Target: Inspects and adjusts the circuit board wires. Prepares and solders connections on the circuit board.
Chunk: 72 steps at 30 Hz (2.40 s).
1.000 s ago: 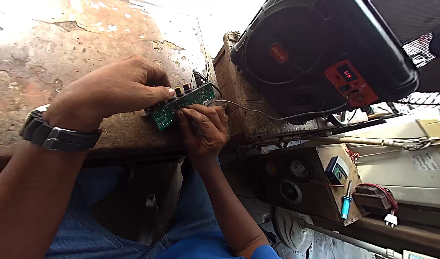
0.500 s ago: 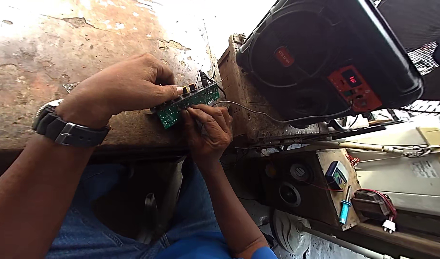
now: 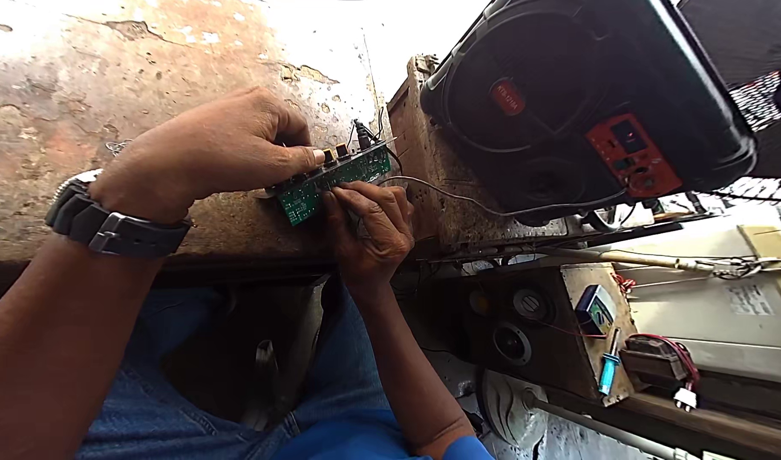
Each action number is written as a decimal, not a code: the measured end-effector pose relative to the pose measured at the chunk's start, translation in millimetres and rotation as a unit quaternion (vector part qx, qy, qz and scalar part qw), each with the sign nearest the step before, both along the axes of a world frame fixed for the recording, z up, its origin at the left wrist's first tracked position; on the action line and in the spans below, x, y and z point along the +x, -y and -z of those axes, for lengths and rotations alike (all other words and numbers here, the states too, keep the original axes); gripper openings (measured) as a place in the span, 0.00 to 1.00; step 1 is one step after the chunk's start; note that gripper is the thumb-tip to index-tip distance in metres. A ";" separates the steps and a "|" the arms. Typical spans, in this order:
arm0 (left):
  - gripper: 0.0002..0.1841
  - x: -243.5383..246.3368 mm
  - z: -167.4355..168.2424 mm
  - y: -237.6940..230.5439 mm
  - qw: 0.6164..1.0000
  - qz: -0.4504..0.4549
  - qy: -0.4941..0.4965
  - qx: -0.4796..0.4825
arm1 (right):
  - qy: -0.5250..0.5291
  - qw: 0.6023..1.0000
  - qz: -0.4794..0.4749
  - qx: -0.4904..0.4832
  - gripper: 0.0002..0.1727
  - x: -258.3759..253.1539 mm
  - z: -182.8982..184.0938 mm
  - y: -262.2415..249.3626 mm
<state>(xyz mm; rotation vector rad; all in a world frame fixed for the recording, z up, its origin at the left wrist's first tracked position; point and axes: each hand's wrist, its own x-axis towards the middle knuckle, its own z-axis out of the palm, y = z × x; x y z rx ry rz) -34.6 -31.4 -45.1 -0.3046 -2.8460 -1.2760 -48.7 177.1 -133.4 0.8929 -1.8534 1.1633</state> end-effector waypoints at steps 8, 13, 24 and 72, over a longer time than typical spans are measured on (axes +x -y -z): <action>0.15 -1.5 1.8 1.6 1.000 0.009 -0.009 0.004 | 0.001 1.000 0.002 0.001 0.06 0.5 -0.5 0.1; 0.15 -1.7 1.0 1.0 1.000 0.004 -0.006 0.000 | -0.002 1.000 0.005 -0.001 0.06 0.2 0.1 0.2; 0.13 0.0 0.5 1.5 1.000 0.006 0.001 0.014 | -0.003 1.000 0.006 0.000 0.06 0.8 -0.7 0.4; 0.10 -0.5 -1.7 2.4 1.000 0.021 -0.010 0.002 | -0.006 1.000 0.006 0.002 0.07 0.6 -1.1 0.5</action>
